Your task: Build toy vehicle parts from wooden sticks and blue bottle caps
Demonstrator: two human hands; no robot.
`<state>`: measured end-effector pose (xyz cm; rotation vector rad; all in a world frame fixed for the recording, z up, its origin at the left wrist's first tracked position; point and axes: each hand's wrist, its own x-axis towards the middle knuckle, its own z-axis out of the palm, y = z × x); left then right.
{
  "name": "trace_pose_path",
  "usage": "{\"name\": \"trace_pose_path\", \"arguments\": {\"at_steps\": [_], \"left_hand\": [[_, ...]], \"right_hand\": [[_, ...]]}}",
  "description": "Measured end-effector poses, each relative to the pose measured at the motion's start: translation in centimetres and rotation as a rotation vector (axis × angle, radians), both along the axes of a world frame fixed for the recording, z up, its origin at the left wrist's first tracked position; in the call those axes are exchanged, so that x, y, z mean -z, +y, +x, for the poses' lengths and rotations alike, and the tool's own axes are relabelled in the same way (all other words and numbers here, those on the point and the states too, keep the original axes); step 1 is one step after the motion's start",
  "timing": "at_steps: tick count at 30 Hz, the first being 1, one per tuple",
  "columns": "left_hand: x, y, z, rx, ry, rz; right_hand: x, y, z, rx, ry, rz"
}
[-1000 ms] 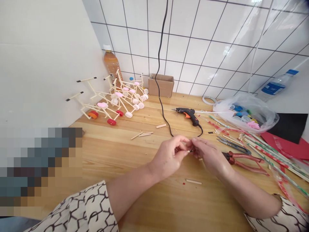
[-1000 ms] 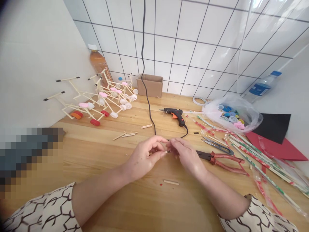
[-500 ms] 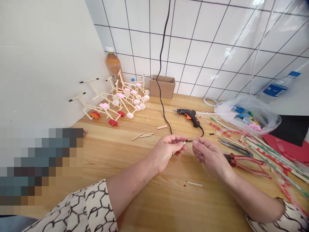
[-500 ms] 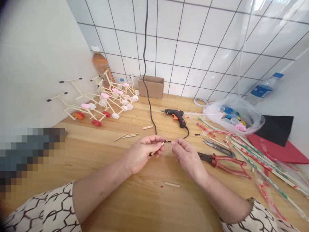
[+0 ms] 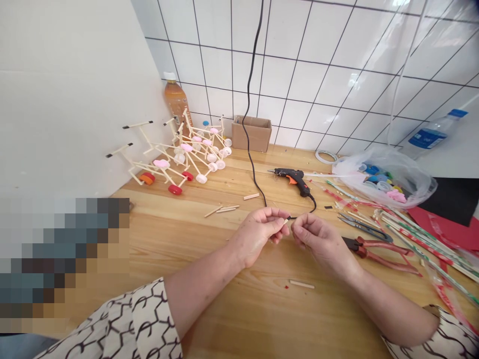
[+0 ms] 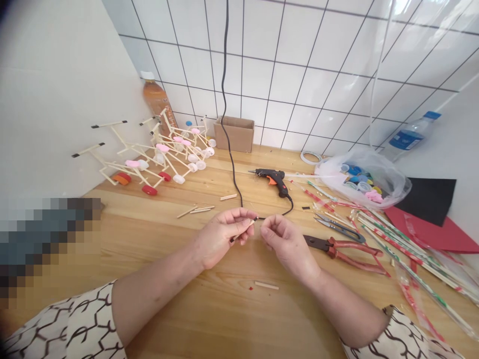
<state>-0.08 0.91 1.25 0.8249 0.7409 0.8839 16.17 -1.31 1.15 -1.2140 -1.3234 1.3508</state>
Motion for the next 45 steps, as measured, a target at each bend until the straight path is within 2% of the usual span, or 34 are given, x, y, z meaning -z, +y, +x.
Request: {"name": "trace_pose_path", "arguments": {"at_steps": [5,11,17,20,25,29,34,41,45], "left_hand": [[-0.3,-0.4,0.2,-0.014,0.040,0.062],[-0.2,-0.7,0.4,0.026,0.089,0.111],[-0.3,-0.7,0.2,0.040,0.079,0.060],[-0.3,-0.4,0.1,-0.003,0.003,-0.004],[-0.4,0.4,-0.3,-0.066,-0.128,-0.140],[-0.5,0.7,-0.3,-0.078,-0.167,-0.192],[-0.2,0.6,-0.2,-0.075,-0.150,-0.183],[-0.1,0.8,-0.5,-0.083,-0.113,-0.159],[-0.2,0.9,-0.6,-0.079,-0.144,-0.136]], "right_hand": [[-0.4,-0.1,-0.5,-0.045,0.084,-0.033],[-0.3,-0.3,-0.5,0.034,-0.039,0.000],[-1.0,-0.7,-0.8,0.013,-0.211,0.035],[-1.0,-0.7,-0.8,0.029,-0.284,0.033],[-0.4,-0.4,-0.2,0.018,-0.249,0.083],[-0.2,0.0,0.3,0.081,-0.208,0.043],[-0.5,0.2,0.1,0.040,-0.184,0.063],[-0.7,-0.1,-0.3,0.003,-0.191,-0.020],[-0.9,-0.3,-0.5,-0.037,-0.244,-0.010]]}}
